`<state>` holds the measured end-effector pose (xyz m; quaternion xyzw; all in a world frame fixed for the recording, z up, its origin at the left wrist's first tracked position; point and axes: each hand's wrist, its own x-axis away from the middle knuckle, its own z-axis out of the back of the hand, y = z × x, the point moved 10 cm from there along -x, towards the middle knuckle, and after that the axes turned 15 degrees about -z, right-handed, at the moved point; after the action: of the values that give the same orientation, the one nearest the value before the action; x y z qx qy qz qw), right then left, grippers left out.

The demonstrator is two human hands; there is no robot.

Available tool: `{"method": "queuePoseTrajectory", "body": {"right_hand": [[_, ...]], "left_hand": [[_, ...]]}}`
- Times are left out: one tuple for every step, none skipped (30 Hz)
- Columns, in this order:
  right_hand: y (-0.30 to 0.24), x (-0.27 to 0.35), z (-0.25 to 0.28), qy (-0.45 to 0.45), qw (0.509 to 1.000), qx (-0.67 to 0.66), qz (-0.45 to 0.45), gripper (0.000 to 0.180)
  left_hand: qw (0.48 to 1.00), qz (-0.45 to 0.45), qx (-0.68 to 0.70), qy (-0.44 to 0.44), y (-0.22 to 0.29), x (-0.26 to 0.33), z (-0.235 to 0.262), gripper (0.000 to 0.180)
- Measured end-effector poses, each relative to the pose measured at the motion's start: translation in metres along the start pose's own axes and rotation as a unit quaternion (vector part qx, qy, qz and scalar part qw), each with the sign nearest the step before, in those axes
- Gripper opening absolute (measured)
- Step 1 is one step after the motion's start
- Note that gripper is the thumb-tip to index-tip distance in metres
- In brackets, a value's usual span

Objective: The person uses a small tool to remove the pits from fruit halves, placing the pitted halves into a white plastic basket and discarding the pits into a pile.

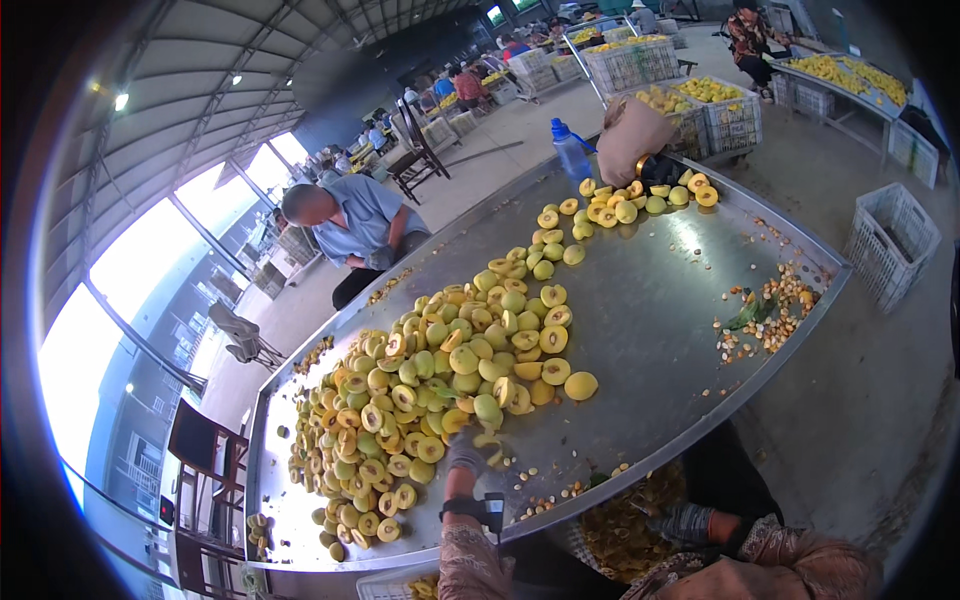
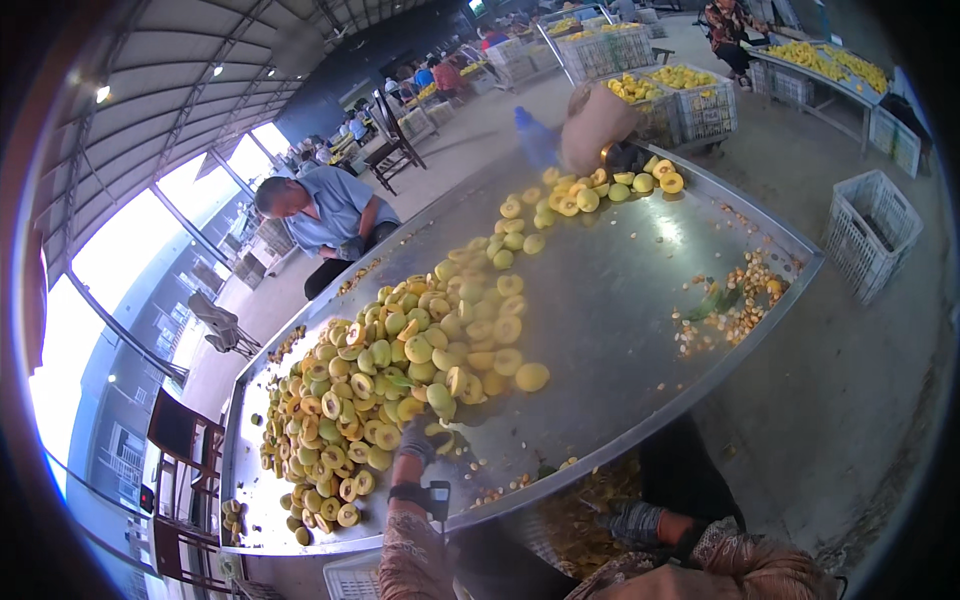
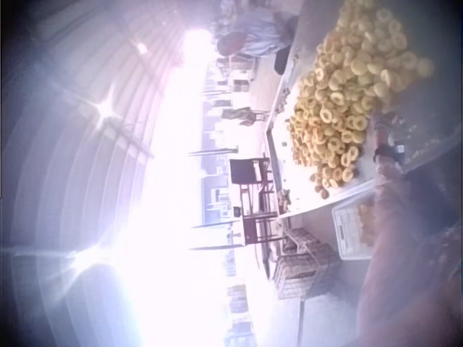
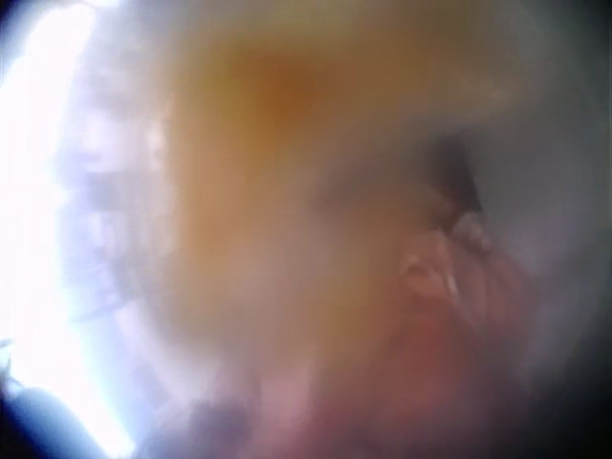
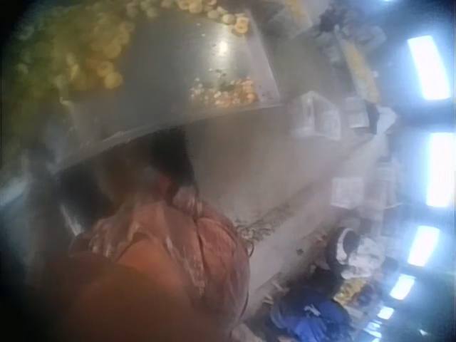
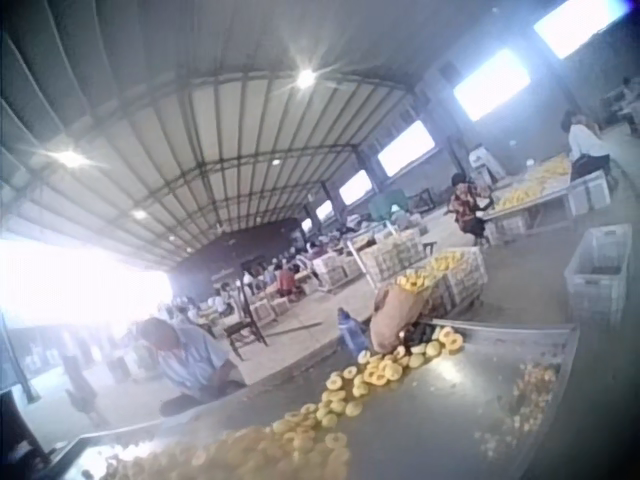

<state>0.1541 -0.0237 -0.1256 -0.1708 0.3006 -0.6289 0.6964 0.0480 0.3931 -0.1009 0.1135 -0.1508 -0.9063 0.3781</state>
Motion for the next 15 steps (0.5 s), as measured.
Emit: {"method": "queuePoseTrajectory", "body": {"right_hand": [[0.012,-0.026,-0.004,-0.078,0.985,-0.106,-0.114,0.043],[0.015,-0.022,-0.008,-0.106,0.970,-0.134,-0.173,0.042],[0.020,-0.018,-0.014,-0.129,0.951,-0.162,-0.229,0.041],[0.018,-0.011,-0.018,-0.178,0.965,-0.072,-0.181,0.041],[0.017,-0.003,-0.026,-0.228,0.965,0.019,-0.128,0.040],[0.012,-0.007,-0.049,-0.244,0.964,0.022,-0.103,0.040],[0.020,0.000,-0.044,-0.244,0.955,0.001,-0.167,0.040],[0.026,0.002,-0.043,-0.253,0.942,-0.025,-0.221,0.039],[0.025,0.003,-0.040,-0.253,0.942,-0.023,-0.220,0.039],[0.031,0.007,-0.034,-0.232,0.934,-0.056,-0.266,0.038],[0.033,0.011,-0.029,-0.226,0.927,-0.073,-0.290,0.038],[0.034,0.015,-0.025,-0.218,0.920,-0.090,-0.314,0.037],[0.014,0.003,0.005,-0.094,0.968,-0.046,-0.228,0.037],[-0.005,-0.003,0.023,-0.035,0.983,-0.027,-0.181,0.037],[-0.023,-0.008,0.038,0.026,0.991,-0.004,-0.134,0.037]], "left_hand": [[0.999,0.025,0.047,0.006,-0.022,0.012,-0.016,0.038],[0.992,0.017,0.119,0.037,-0.019,0.021,-0.024,0.035],[0.980,0.016,0.187,0.068,-0.021,0.030,-0.028,0.033],[0.999,-0.027,-0.025,0.005,0.023,0.031,-0.026,0.030],[1.000,-0.022,0.017,-0.006,0.035,0.028,-0.032,0.030],[0.977,0.070,0.197,0.042,0.000,0.063,-0.022,0.030],[0.883,0.156,0.433,0.097,0.013,0.071,-0.023,0.030],[0.811,0.205,0.529,0.142,0.020,0.083,-0.014,0.030],[0.813,0.202,0.516,0.179,0.015,0.088,-0.001,0.022],[0.813,0.204,0.516,0.178,0.023,0.096,0.005,0.022],[0.771,0.202,0.564,0.216,0.036,0.106,0.017,0.019],[0.725,0.198,0.609,0.252,0.049,0.118,0.029,0.017],[0.704,0.189,0.652,0.208,0.076,0.129,0.037,0.017],[0.704,0.192,0.651,0.207,0.092,0.143,0.047,0.017],[0.686,0.157,0.676,0.219,0.110,0.153,0.057,0.019]]}}
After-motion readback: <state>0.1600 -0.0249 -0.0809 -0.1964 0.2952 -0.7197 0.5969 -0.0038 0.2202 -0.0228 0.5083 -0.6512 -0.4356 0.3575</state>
